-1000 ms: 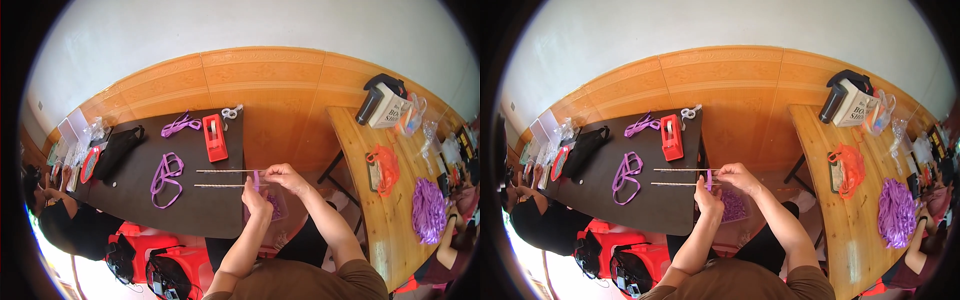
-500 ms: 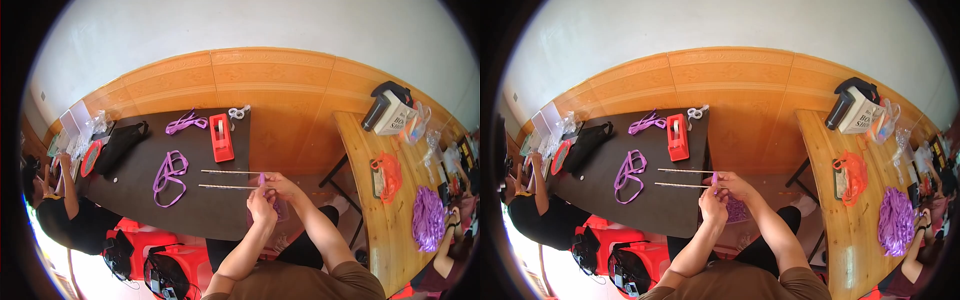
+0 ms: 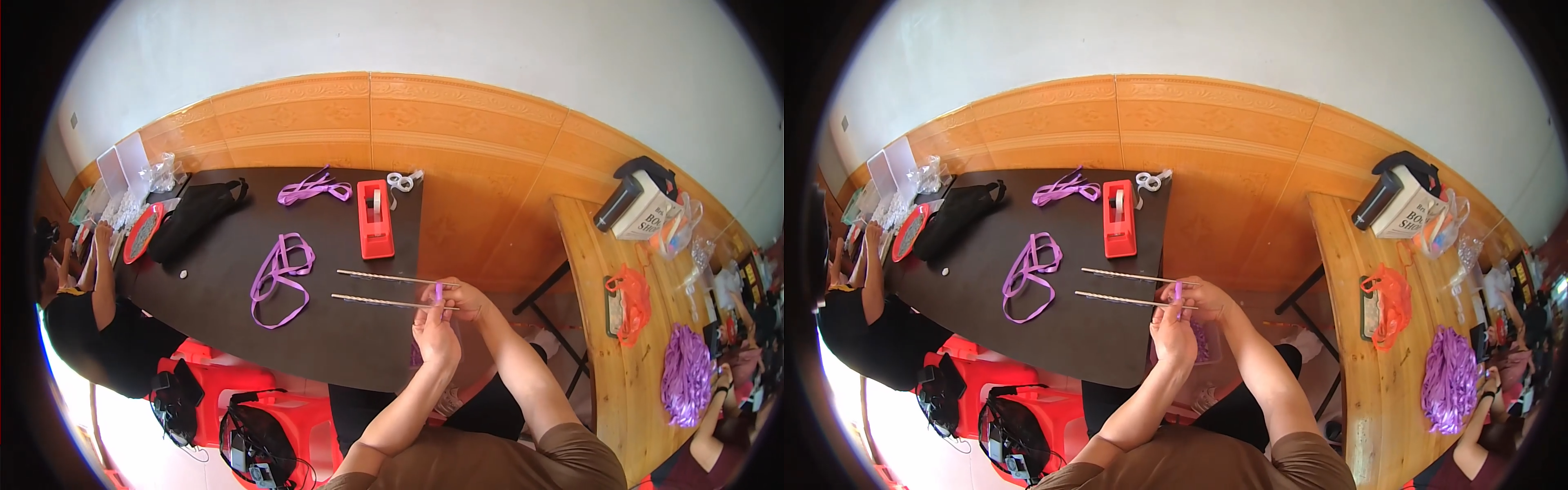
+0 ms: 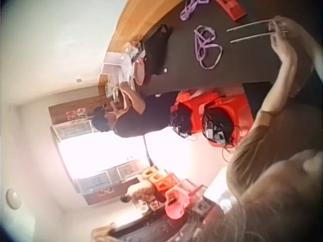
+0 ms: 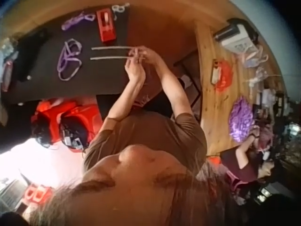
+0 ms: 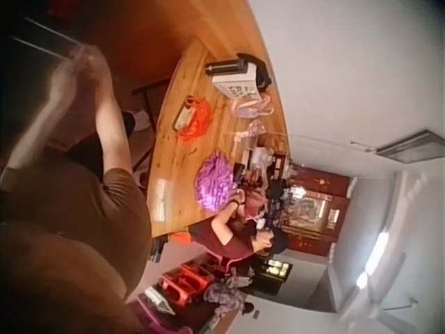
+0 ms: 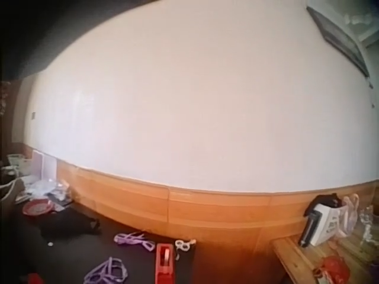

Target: The recorder is wrapping purple ribbons around thin wooden sticks to create craft items at a table.

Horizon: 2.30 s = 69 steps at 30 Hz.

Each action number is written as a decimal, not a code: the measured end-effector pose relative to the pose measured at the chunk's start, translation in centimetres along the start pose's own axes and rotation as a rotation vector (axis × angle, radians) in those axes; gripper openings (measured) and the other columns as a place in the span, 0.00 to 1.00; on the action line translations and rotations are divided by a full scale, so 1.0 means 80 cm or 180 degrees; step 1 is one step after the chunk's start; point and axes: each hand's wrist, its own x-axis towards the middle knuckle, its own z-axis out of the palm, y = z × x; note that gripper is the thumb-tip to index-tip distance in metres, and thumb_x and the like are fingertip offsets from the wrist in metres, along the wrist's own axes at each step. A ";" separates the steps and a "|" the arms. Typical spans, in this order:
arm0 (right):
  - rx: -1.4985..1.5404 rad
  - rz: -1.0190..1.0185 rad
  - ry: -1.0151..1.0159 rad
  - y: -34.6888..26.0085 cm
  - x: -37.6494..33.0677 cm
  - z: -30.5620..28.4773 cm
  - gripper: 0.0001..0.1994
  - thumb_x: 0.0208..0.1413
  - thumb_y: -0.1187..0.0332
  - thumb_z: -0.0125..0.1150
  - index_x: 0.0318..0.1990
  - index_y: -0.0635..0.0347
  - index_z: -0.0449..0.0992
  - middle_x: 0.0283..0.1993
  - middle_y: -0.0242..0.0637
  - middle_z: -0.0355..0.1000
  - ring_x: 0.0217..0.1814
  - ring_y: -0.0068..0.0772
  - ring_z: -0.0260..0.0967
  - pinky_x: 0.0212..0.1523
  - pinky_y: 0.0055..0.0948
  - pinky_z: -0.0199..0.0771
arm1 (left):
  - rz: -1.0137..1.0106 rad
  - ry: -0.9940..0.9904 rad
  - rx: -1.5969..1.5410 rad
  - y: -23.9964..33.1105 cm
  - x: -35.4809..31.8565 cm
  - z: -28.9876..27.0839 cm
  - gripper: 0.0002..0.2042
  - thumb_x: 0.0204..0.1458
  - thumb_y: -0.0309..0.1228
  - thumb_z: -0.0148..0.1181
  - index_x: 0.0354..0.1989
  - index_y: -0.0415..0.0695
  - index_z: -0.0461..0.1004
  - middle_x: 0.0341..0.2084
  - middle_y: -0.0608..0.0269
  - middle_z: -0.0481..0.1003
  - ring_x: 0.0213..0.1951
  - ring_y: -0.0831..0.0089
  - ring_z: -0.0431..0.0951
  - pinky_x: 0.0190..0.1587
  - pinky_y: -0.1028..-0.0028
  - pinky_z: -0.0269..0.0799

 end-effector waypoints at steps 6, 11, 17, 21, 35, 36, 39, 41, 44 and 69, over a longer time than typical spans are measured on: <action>-0.2051 -0.0935 0.1795 -0.020 -0.021 -0.013 0.06 0.53 0.73 0.57 0.36 0.66 0.75 0.38 0.37 0.73 0.41 0.25 0.69 0.42 0.23 0.69 | 0.0083 -0.0252 -0.0052 -0.005 0.003 -0.007 0.04 0.49 0.19 0.56 0.30 0.42 0.72 0.29 0.65 0.74 0.33 0.73 0.74 0.42 0.74 0.71; -0.4333 -0.1401 0.0692 -0.103 -0.033 0.060 0.07 0.49 0.74 0.60 0.36 0.55 0.78 0.56 0.42 0.64 0.58 0.37 0.59 0.56 0.33 0.58 | 0.0229 -0.0272 0.0018 -0.009 0.007 -0.011 0.04 0.50 0.19 0.55 0.31 0.43 0.72 0.28 0.66 0.75 0.30 0.74 0.75 0.41 0.75 0.70; -0.5797 0.0080 -0.0188 -0.117 0.011 0.112 0.10 0.53 0.62 0.53 0.37 0.49 0.79 0.67 0.43 0.49 0.68 0.46 0.40 0.59 0.56 0.45 | 0.0289 -0.0442 0.0041 -0.005 0.006 -0.010 0.04 0.51 0.20 0.53 0.33 0.43 0.72 0.31 0.67 0.75 0.33 0.80 0.73 0.39 0.81 0.67; -0.6272 0.0852 -0.0256 -0.117 0.023 0.135 0.09 0.51 0.62 0.55 0.37 0.49 0.79 0.69 0.44 0.44 0.70 0.50 0.36 0.58 0.60 0.43 | 0.0351 -0.0561 -0.0022 -0.017 0.011 -0.025 0.06 0.51 0.20 0.53 0.35 0.43 0.73 0.32 0.68 0.75 0.35 0.82 0.73 0.39 0.82 0.66; -0.5671 0.0565 -0.0161 -0.108 0.019 0.103 0.05 0.47 0.65 0.56 0.27 0.53 0.75 0.70 0.43 0.42 0.69 0.49 0.36 0.56 0.57 0.46 | 0.0112 -0.0441 -0.0094 -0.006 0.004 -0.012 0.03 0.52 0.21 0.54 0.31 0.42 0.73 0.30 0.66 0.75 0.34 0.80 0.73 0.39 0.82 0.66; -0.5516 0.0495 -0.0137 -0.108 0.017 0.100 0.05 0.48 0.65 0.56 0.27 0.52 0.75 0.70 0.42 0.42 0.69 0.48 0.35 0.56 0.57 0.45 | 0.0118 -0.0438 -0.0094 -0.007 0.004 -0.012 0.03 0.52 0.21 0.54 0.31 0.42 0.73 0.30 0.66 0.75 0.34 0.80 0.73 0.39 0.82 0.66; -0.5183 0.0371 -0.0101 -0.104 0.013 0.085 0.05 0.50 0.64 0.55 0.27 0.52 0.74 0.70 0.41 0.42 0.70 0.48 0.35 0.59 0.57 0.41 | 0.0060 -0.0447 -0.0039 -0.008 0.004 -0.014 0.05 0.53 0.22 0.54 0.25 0.44 0.71 0.29 0.65 0.75 0.33 0.80 0.73 0.38 0.81 0.66; -0.5003 0.0320 -0.0109 -0.102 0.010 0.078 0.06 0.52 0.63 0.55 0.28 0.52 0.74 0.70 0.41 0.41 0.70 0.48 0.34 0.61 0.57 0.38 | 0.0047 -0.0409 -0.0021 -0.009 0.004 -0.017 0.09 0.53 0.23 0.54 0.21 0.45 0.68 0.27 0.64 0.74 0.31 0.79 0.72 0.37 0.80 0.66; -0.4676 0.0151 -0.0027 -0.098 0.001 0.071 0.06 0.53 0.63 0.56 0.29 0.51 0.74 0.70 0.40 0.41 0.70 0.49 0.34 0.64 0.52 0.39 | 0.0147 -0.0467 0.0215 -0.009 0.004 -0.024 0.10 0.54 0.24 0.54 0.21 0.45 0.67 0.25 0.64 0.74 0.29 0.79 0.72 0.35 0.79 0.68; -0.2505 -0.1338 0.0256 -0.061 -0.035 0.019 0.04 0.54 0.75 0.56 0.35 0.56 0.76 0.69 0.40 0.45 0.72 0.43 0.38 0.65 0.41 0.47 | -0.0016 -0.0528 0.0543 -0.002 0.001 -0.026 0.06 0.56 0.26 0.53 0.26 0.42 0.68 0.32 0.58 0.75 0.30 0.72 0.76 0.35 0.79 0.70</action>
